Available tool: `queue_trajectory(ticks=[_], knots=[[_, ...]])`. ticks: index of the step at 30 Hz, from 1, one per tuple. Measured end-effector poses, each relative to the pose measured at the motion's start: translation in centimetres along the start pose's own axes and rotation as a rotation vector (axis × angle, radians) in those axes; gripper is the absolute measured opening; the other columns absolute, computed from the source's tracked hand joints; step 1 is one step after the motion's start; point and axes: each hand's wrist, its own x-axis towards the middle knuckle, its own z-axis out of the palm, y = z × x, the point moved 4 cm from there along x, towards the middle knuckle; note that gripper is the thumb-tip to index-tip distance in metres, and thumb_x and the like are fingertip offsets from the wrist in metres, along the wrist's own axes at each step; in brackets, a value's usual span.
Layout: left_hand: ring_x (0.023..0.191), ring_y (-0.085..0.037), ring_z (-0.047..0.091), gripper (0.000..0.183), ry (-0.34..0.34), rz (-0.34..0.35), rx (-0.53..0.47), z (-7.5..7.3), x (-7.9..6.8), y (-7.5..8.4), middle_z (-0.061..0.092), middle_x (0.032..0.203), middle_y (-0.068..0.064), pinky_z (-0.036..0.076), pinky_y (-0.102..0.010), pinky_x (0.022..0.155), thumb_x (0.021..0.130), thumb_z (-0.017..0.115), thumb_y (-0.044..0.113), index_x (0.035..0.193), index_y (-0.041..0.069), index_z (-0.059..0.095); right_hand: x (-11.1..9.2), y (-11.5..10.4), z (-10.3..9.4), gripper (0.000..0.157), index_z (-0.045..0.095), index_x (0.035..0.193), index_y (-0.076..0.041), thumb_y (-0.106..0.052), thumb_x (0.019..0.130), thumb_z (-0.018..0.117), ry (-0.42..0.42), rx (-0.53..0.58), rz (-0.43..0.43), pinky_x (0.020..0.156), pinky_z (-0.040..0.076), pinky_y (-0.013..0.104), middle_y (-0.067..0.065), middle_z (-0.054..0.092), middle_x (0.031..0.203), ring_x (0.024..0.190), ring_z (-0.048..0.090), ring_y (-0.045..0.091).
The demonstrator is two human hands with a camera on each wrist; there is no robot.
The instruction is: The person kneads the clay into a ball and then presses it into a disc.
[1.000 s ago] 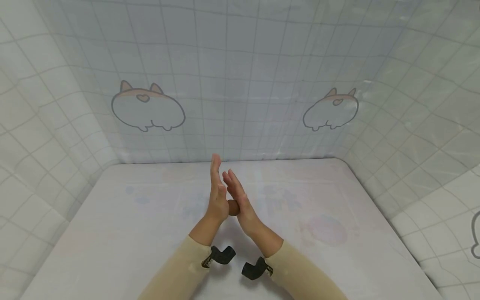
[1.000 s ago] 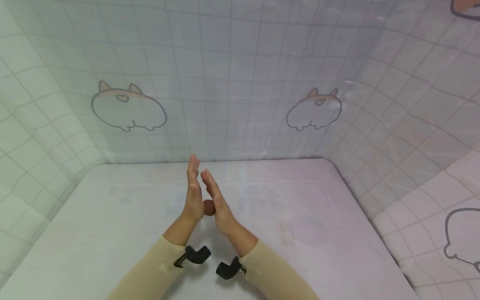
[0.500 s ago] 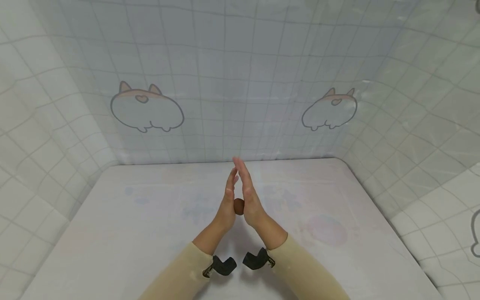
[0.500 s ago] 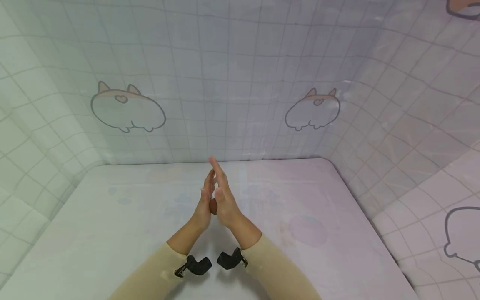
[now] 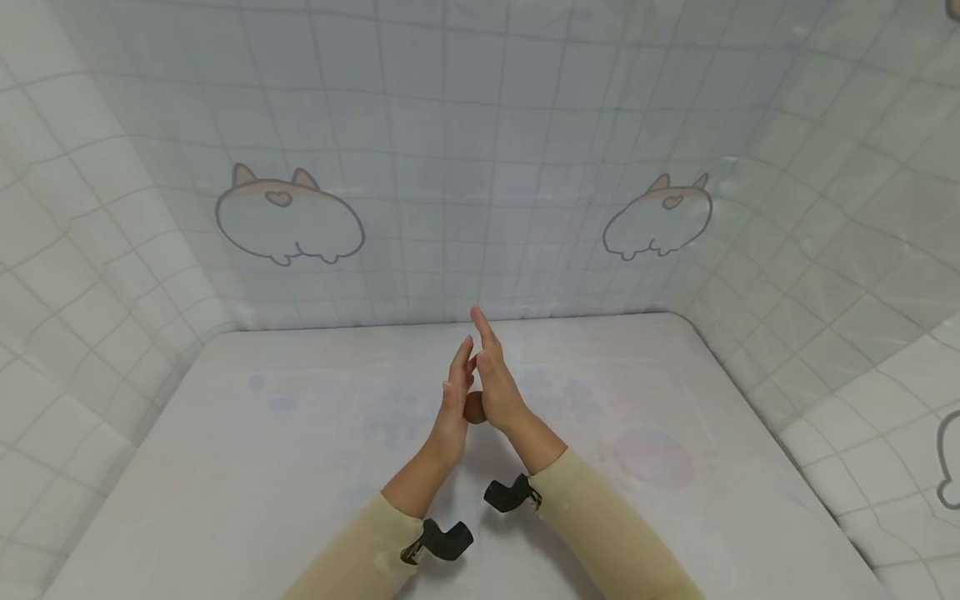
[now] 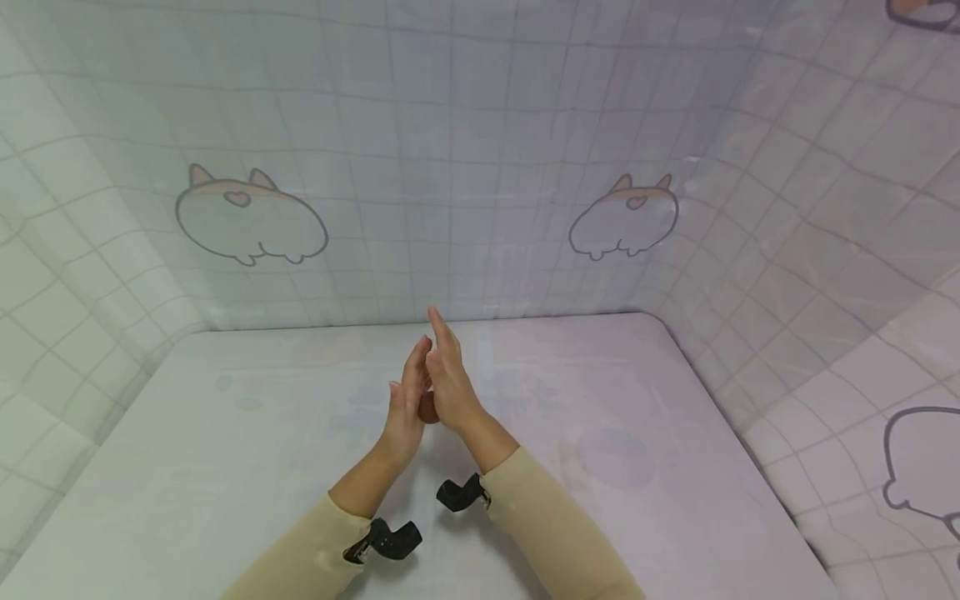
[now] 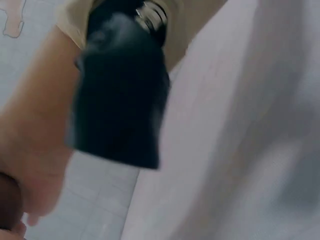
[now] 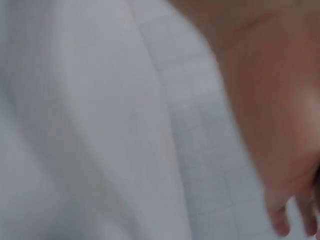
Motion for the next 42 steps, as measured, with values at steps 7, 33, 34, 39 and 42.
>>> queue_trajectory(ticks=[7,33,34,39,42], knots=[[0.151,-0.039,0.003,0.098,0.032,0.026,0.010,-0.4,0.4,0.7,-0.003,0.166,-0.015,0.000,-0.064,0.114,0.095,0.011,0.078,0.161,0.007,-0.001,0.3,1.8,0.4,0.099,0.006,0.163,-0.027,-0.089,0.085,0.009,-0.054,-0.001,0.112,0.113,0.011,0.069,-0.003,0.005,0.167,0.152,0.006,0.024],[0.153,-0.030,-0.004,0.097,0.090,0.061,0.396,-2.6,2.9,-0.7,-0.004,0.167,-0.010,0.000,-0.071,0.111,0.092,0.010,0.080,0.162,0.012,0.005,-2.2,-0.5,1.7,0.082,-0.002,0.162,-0.011,-0.067,0.102,0.008,-0.058,0.329,-0.120,0.118,0.006,0.059,0.015,0.005,0.167,0.153,0.006,0.033],[0.153,-0.031,-0.004,0.097,0.084,0.041,0.408,-2.6,2.8,-0.9,-0.003,0.167,-0.010,-0.001,-0.072,0.111,0.093,0.009,0.080,0.162,0.012,0.006,-2.1,-0.8,1.4,0.083,-0.002,0.161,-0.010,-0.067,0.102,0.008,-0.044,0.318,-0.127,0.118,0.007,0.059,0.017,0.006,0.166,0.153,0.007,0.033],[0.153,-0.031,-0.003,0.093,0.041,-0.068,0.414,-2.4,2.3,-2.3,-0.003,0.167,-0.009,-0.001,-0.071,0.111,0.094,0.006,0.077,0.162,0.013,0.003,-1.4,-1.9,0.5,0.088,-0.002,0.161,-0.006,-0.069,0.101,0.010,-0.014,0.272,-0.152,0.119,0.007,0.056,0.020,0.007,0.165,0.153,0.008,0.033],[0.152,-0.032,0.000,0.095,0.024,-0.104,0.401,-2.1,2.0,-3.0,-0.002,0.167,-0.009,0.004,-0.071,0.112,0.093,0.006,0.079,0.162,0.013,0.001,-1.1,-2.0,0.1,0.090,0.000,0.161,-0.007,-0.072,0.100,0.013,-0.019,0.239,-0.131,0.119,0.008,0.057,0.018,0.007,0.166,0.153,0.007,0.030]])
